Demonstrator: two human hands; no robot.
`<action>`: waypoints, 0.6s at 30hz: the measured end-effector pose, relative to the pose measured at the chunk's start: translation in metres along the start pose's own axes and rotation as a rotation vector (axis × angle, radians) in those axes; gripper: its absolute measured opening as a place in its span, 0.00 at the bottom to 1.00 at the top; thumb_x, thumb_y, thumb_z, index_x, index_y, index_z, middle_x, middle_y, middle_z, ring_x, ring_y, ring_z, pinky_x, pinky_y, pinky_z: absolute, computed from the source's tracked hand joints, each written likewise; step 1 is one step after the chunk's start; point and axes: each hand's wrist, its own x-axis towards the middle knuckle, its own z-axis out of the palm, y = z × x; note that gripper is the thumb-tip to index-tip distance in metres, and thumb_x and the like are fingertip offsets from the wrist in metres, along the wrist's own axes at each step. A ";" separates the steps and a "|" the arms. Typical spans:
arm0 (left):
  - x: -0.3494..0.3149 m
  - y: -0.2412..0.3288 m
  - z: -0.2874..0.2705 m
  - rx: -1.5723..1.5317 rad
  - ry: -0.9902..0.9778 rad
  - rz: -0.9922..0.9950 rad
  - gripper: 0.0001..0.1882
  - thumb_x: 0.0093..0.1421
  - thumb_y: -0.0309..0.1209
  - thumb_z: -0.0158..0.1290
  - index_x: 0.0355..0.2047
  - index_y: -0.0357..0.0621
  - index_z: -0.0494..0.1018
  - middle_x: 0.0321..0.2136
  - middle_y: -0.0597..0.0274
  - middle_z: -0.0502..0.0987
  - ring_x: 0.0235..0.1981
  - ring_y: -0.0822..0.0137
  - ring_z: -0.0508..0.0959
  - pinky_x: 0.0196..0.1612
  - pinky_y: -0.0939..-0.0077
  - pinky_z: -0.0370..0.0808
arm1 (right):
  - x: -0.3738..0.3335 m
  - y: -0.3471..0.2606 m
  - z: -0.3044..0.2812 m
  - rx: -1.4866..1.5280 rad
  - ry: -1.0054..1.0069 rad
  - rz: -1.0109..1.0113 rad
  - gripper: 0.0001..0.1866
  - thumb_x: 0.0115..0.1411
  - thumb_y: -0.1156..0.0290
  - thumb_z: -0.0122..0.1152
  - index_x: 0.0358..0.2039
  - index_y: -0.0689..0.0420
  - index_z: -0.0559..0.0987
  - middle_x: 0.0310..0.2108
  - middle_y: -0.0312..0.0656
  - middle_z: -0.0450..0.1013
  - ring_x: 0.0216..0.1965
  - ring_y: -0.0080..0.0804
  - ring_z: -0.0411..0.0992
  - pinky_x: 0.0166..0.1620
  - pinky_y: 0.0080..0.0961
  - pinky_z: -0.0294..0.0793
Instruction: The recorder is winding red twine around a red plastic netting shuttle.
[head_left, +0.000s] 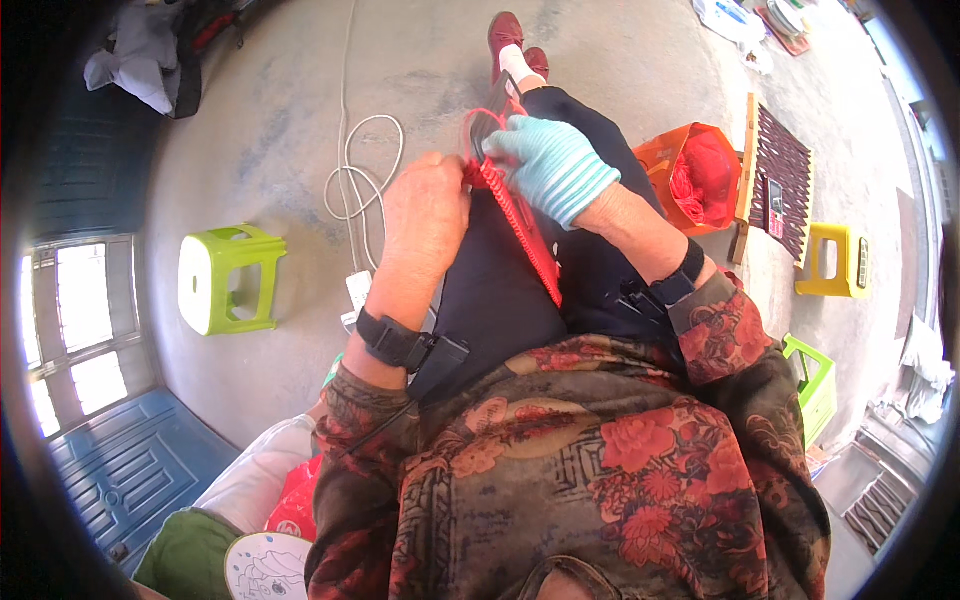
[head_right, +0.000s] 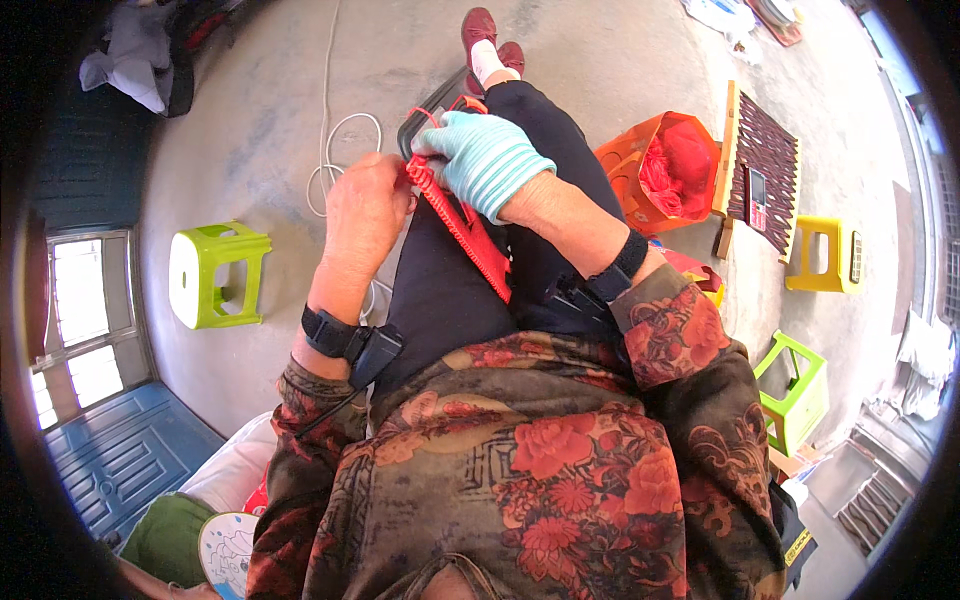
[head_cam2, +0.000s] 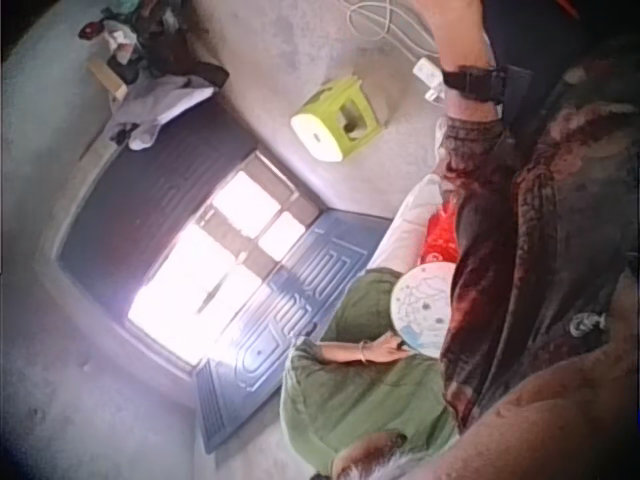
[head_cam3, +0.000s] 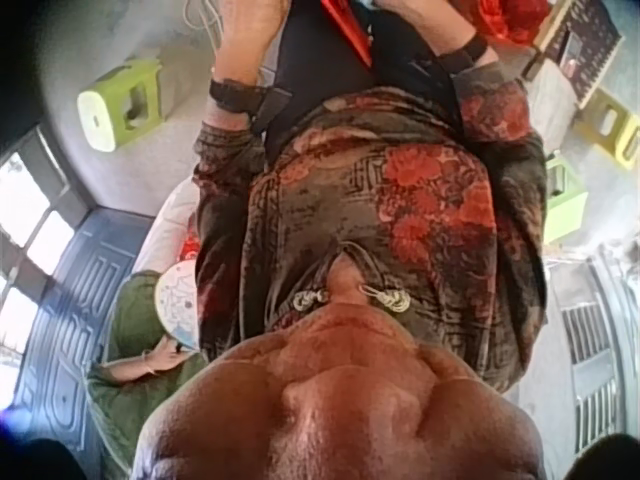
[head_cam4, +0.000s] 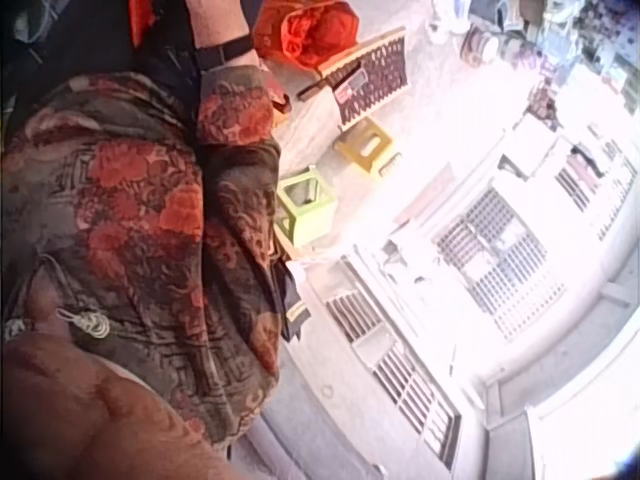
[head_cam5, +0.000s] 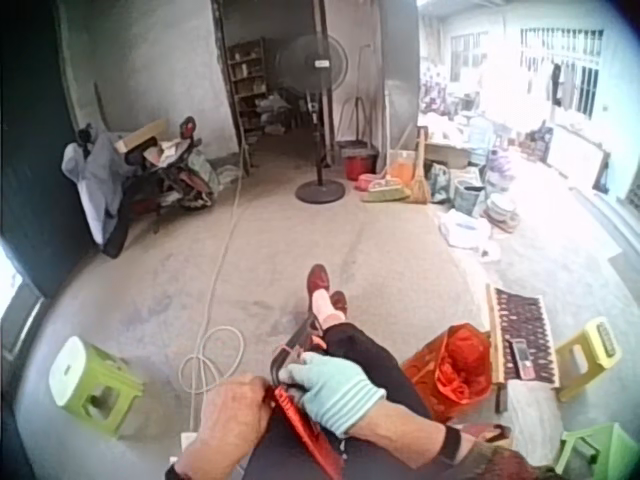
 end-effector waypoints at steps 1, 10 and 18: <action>0.002 0.004 -0.001 -0.095 0.029 -0.001 0.13 0.49 0.25 0.56 0.38 0.40 0.74 0.31 0.50 0.74 0.34 0.50 0.76 0.36 0.63 0.73 | 0.002 0.002 -0.001 0.029 0.046 -0.024 0.11 0.50 0.66 0.62 0.34 0.54 0.79 0.35 0.45 0.75 0.36 0.43 0.74 0.42 0.32 0.73; -0.013 0.007 -0.041 -1.796 -0.413 -0.314 0.18 0.60 0.39 0.53 0.45 0.40 0.71 0.52 0.52 0.69 0.48 0.60 0.73 0.38 0.70 0.75 | -0.022 -0.040 -0.104 1.681 0.456 0.341 0.19 0.59 0.60 0.56 0.46 0.58 0.69 0.40 0.40 0.72 0.44 0.35 0.72 0.56 0.43 0.65; -0.022 -0.007 -0.058 -2.841 -0.219 -0.187 0.25 0.64 0.47 0.44 0.51 0.39 0.66 0.40 0.58 0.70 0.37 0.65 0.71 0.28 0.77 0.69 | -0.062 -0.009 -0.083 1.696 0.262 0.564 0.21 0.66 0.53 0.44 0.46 0.59 0.69 0.36 0.43 0.71 0.27 0.31 0.74 0.49 0.43 0.74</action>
